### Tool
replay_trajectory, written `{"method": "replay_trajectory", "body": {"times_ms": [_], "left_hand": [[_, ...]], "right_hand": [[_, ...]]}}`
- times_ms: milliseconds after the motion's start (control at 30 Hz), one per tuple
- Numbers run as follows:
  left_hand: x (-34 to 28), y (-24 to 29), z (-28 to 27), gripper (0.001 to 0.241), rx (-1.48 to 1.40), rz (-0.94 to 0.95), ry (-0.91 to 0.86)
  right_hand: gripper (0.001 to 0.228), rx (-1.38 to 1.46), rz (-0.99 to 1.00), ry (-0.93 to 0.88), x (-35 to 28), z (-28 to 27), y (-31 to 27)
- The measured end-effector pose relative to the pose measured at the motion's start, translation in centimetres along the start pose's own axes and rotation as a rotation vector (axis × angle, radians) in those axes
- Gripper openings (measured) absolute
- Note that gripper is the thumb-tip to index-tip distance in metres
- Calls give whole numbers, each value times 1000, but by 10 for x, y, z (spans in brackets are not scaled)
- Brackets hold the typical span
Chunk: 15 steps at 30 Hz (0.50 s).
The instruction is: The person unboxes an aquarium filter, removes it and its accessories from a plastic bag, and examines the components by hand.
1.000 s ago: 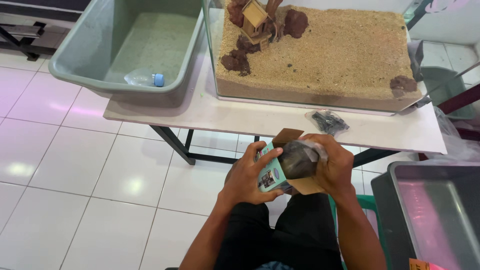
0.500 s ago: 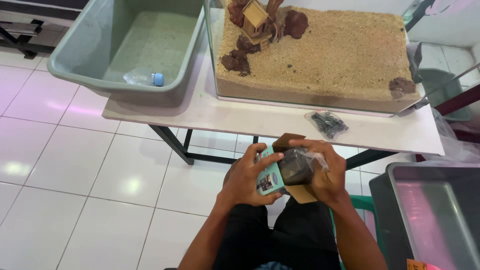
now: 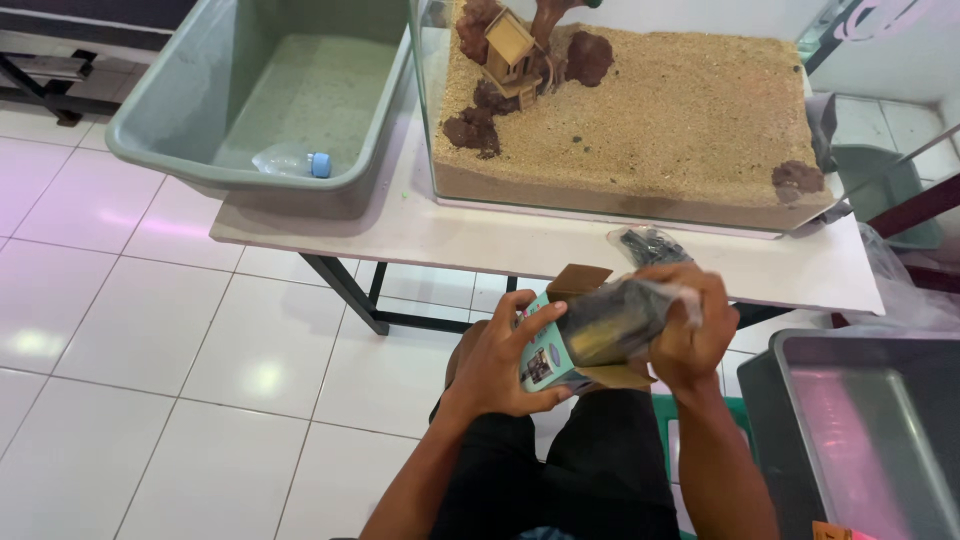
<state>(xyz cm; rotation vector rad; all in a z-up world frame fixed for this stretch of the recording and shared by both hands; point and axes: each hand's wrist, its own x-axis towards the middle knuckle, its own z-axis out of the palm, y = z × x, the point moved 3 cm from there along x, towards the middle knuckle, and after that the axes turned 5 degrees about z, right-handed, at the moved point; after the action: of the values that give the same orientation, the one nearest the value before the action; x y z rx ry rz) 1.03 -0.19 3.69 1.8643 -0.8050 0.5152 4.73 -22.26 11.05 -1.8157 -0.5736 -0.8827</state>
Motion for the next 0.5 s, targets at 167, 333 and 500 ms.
{"method": "replay_trajectory", "body": {"times_ms": [167, 333, 500], "left_hand": [[0, 0, -5, 98, 23, -2, -3], [-10, -5, -10, 95, 117, -151, -144], [-9, -9, -9, 92, 11, -120, -73]], "right_hand": [[44, 162, 64, 41, 12, 1, -1], [44, 309, 227, 287, 20, -13, 8], [42, 343, 159, 347, 23, -20, 8]]}}
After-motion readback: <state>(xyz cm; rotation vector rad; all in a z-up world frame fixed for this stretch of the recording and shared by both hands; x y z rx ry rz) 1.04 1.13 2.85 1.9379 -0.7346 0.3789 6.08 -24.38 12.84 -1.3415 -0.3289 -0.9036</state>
